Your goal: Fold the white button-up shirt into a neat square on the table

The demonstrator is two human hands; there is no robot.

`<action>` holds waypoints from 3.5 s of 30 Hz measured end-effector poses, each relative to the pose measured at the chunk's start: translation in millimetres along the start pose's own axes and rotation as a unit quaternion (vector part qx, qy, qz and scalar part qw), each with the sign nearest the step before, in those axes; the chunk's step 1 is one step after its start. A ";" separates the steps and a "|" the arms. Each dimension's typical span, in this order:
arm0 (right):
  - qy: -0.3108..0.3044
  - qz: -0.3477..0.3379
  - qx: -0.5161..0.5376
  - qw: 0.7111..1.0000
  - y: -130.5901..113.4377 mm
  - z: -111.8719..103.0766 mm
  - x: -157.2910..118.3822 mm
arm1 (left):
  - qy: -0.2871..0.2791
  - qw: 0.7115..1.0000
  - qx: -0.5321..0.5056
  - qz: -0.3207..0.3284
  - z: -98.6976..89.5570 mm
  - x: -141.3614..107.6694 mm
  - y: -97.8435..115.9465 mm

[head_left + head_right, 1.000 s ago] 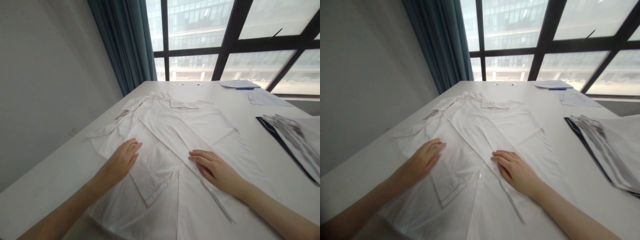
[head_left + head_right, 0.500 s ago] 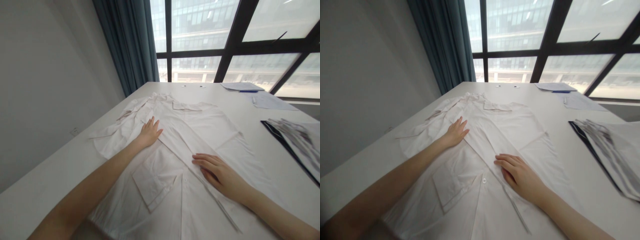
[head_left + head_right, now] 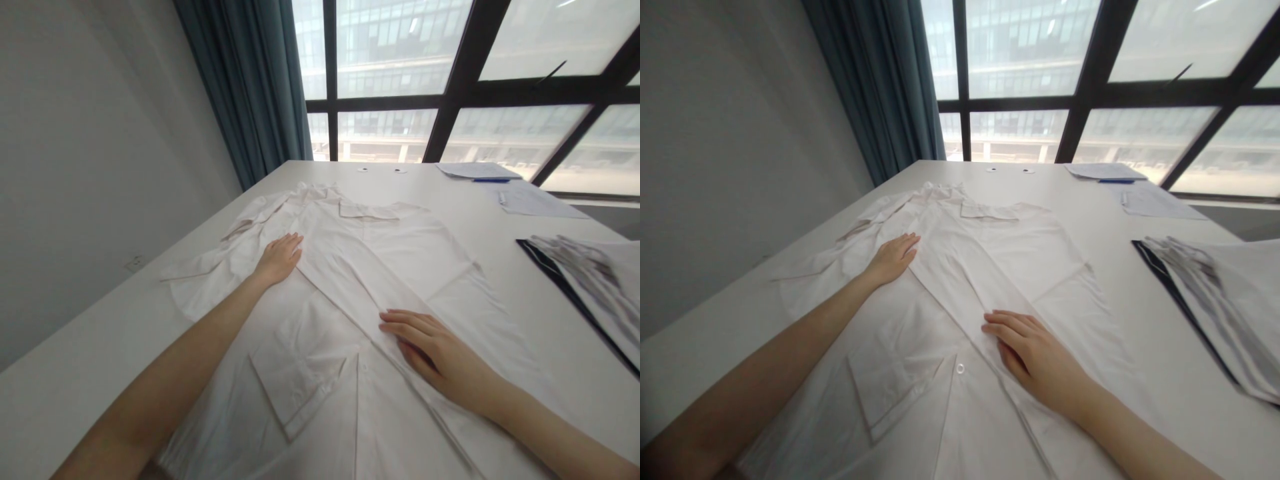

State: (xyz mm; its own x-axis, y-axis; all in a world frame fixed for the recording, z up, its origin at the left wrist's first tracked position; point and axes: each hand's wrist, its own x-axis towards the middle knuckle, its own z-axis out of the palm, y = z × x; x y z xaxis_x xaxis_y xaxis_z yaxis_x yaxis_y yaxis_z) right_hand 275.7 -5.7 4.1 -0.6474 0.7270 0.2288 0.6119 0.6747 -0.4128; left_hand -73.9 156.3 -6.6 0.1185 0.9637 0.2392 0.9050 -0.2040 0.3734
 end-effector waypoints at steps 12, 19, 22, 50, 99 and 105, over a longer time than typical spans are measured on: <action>-0.008 -0.001 -0.004 1.000 0.0 -0.7 0.7 | 0.151 0.972 -0.153 -0.096 -2.6 16.0 -30.8; -0.001 -0.004 -0.009 1.000 -0.7 -0.7 0.9 | 0.183 0.958 -0.173 -0.138 -8.2 20.4 -45.3; 0.001 -0.006 -0.009 1.000 -0.4 -0.3 0.2 | 0.186 0.957 -0.171 -0.144 -7.9 21.3 -48.5; -0.002 -0.002 -0.002 1.000 -1.4 -0.4 1.8 | -0.112 0.973 0.178 0.092 4.7 -6.3 17.9; 0.040 0.018 -0.052 0.998 9.6 6.3 -2.9 | 0.012 0.982 0.188 0.028 6.4 -3.5 10.5; 0.047 0.022 -0.046 0.998 10.7 7.9 -1.0 | 0.001 0.992 0.105 0.071 -2.1 -7.7 31.3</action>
State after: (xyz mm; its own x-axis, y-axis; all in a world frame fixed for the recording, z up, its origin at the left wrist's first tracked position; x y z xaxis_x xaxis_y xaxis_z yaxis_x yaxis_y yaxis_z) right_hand 279.3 -0.2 -7.6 -0.5762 0.7615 0.2968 0.6803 0.6481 -0.3422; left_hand -47.3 142.1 5.1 0.2500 0.9278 0.2771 0.9444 -0.2967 0.1415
